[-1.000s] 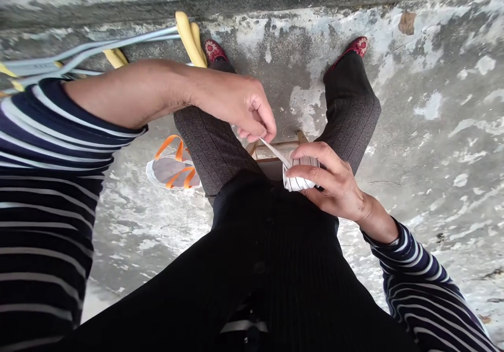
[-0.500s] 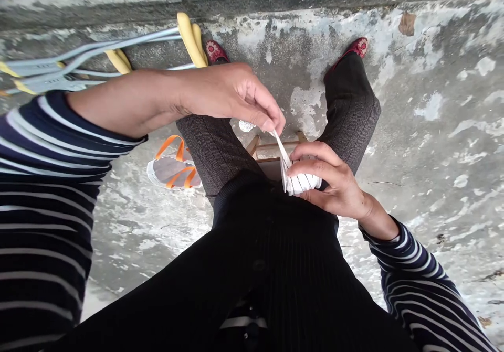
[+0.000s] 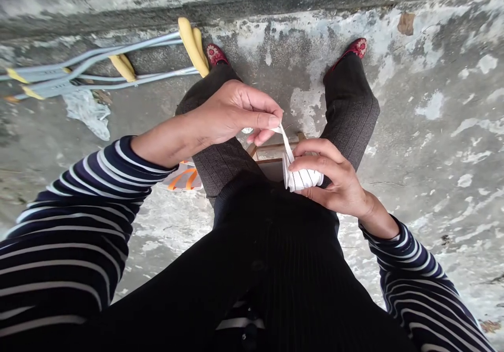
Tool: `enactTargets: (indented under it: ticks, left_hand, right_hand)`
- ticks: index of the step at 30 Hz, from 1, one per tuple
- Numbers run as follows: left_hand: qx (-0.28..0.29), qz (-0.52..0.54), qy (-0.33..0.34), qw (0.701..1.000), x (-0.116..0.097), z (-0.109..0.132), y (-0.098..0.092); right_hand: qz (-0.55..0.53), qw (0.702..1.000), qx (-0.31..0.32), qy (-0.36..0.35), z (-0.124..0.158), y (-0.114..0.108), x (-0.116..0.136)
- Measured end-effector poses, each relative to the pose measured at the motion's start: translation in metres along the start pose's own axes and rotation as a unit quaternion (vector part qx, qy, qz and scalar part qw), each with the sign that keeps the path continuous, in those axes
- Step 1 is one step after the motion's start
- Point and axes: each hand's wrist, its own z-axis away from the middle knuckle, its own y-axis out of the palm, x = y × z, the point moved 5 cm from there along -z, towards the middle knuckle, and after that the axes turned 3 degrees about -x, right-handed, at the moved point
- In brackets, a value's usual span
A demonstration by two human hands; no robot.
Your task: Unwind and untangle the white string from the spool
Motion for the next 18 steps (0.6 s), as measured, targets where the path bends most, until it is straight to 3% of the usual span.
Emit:
enactTargets:
  ticks: [5,9,13,18]
  left_hand:
    - [0.021,-0.064,-0.025,0.997,-0.007,-0.005,-0.001]
    - [-0.004,-0.015,-0.004,1.0,-0.015,-0.003,0.003]
    - [-0.015,0.021,-0.006,1.0,-0.011,0.003,0.01]
    - [-0.005,-0.083,-0.035,0.996,-0.002,0.003,0.007]
  right_hand:
    - [-0.006,1.0,0.016,0.005,0.001,0.003,0.0]
    - [-0.013,1.0,0.01,0.001,0.001,0.003,0.0]
    - [-0.019,1.0,0.01,0.001,0.001,0.003,0.0]
    - [-0.016,1.0,0.015,-0.003,0.002,0.004,-0.001]
